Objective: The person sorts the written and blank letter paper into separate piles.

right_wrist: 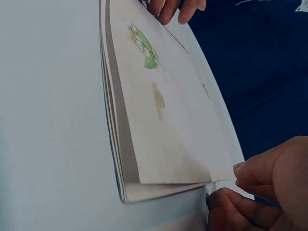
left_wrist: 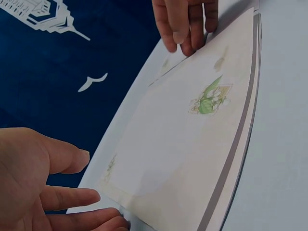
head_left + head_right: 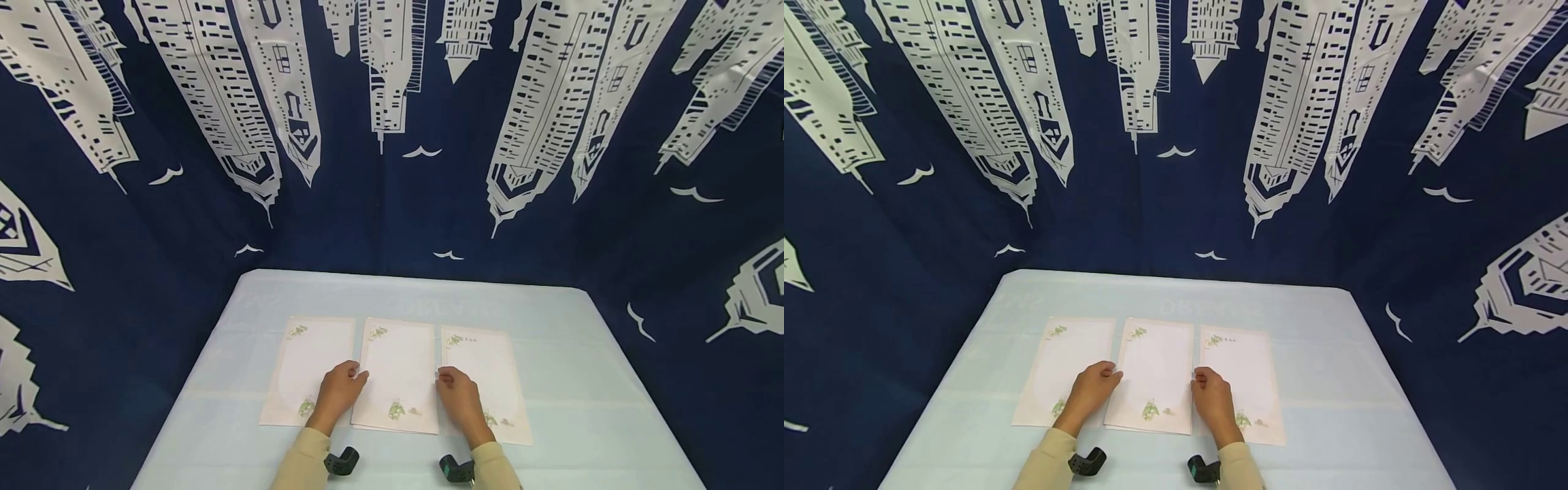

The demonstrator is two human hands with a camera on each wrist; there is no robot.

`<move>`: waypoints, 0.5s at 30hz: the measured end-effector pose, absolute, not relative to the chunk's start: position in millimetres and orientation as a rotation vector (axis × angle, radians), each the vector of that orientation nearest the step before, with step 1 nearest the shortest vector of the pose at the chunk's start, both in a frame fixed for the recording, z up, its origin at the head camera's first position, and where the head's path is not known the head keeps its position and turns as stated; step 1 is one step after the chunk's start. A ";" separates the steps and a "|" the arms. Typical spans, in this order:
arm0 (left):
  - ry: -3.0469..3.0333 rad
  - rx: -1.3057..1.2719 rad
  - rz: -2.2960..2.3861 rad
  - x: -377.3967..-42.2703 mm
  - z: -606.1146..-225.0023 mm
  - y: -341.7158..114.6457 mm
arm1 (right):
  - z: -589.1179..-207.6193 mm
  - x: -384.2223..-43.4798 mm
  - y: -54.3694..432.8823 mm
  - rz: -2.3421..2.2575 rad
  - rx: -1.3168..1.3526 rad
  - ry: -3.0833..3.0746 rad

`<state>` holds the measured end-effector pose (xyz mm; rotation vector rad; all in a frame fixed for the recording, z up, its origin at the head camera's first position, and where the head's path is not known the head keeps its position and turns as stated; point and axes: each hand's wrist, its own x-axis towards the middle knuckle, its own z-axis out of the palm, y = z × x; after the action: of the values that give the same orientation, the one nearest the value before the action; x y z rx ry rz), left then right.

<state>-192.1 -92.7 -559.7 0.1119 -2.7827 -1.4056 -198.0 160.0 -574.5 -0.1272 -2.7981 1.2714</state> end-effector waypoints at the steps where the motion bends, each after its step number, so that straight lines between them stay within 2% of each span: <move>1: -2.777 0.112 -1.406 -191.6 -560.2 -91.9 | -574.9 -198.0 158.4 1.274 -0.116 -2.792; 7: -2.777 0.110 -1.387 -188.3 -561.3 -85.2 | -575.6 -195.4 152.4 1.270 -0.059 -2.786; 15: -2.746 0.086 -1.221 -181.6 -563.1 -77.2 | -574.9 -190.7 146.6 1.271 -0.113 -2.794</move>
<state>-181.6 -77.2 -563.1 0.0859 -2.7464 -1.2212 -190.7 146.6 -574.9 -0.1135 -2.7936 1.2714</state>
